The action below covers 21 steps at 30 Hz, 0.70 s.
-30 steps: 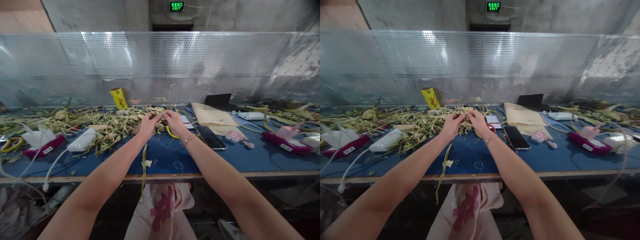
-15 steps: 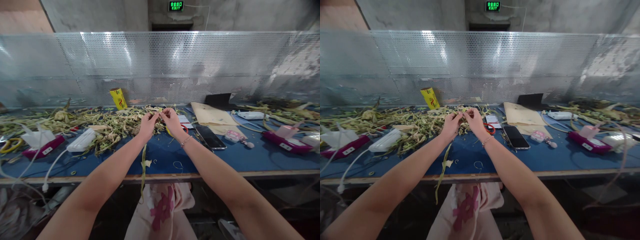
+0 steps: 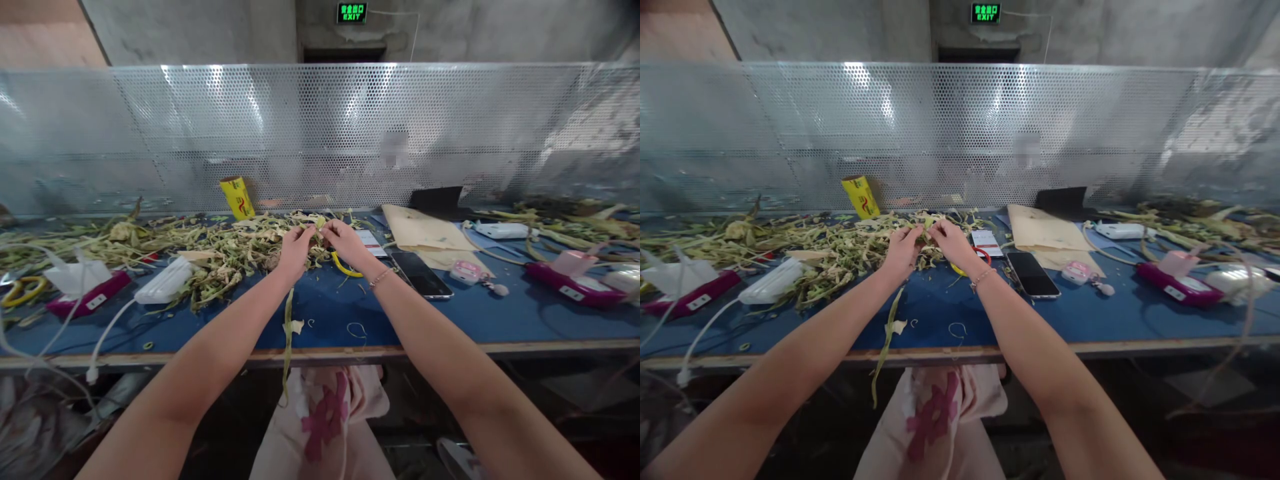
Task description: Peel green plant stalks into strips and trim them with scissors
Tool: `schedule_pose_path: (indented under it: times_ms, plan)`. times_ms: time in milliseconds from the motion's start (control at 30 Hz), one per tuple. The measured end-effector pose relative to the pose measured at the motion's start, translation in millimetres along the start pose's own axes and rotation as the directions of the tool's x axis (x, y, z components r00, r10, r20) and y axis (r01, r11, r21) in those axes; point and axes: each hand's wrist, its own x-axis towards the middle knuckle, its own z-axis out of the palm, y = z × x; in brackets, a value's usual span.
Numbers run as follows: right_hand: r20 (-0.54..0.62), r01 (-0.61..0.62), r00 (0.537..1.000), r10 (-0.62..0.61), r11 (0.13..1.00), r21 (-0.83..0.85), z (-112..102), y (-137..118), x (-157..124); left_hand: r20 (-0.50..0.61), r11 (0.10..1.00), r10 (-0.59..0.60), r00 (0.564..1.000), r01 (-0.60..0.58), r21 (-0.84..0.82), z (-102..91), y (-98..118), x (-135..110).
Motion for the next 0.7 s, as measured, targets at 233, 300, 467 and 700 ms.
schedule_pose_path:
  times_ms: [233,300,467,700]
  plan:
    - [0.108,-0.007,0.994,0.000,0.998,0.066,-10,-8,-1,-0.056,0.995,-0.073,0.996,0.069,-0.074,4.1,10,-4]
    - [0.147,-0.046,0.989,0.035,0.996,0.074,-14,-10,-2,-0.048,0.995,-0.078,0.996,0.075,-0.061,3.4,10,-3]
    - [0.249,-0.039,0.968,0.013,0.994,0.100,-23,-10,-2,-0.015,0.994,-0.088,0.996,0.087,-0.060,-0.2,6,0]
    - [0.321,0.033,0.946,-0.050,0.998,0.058,-30,-9,-3,0.004,0.994,-0.095,0.995,0.095,-0.047,-4.1,6,2]
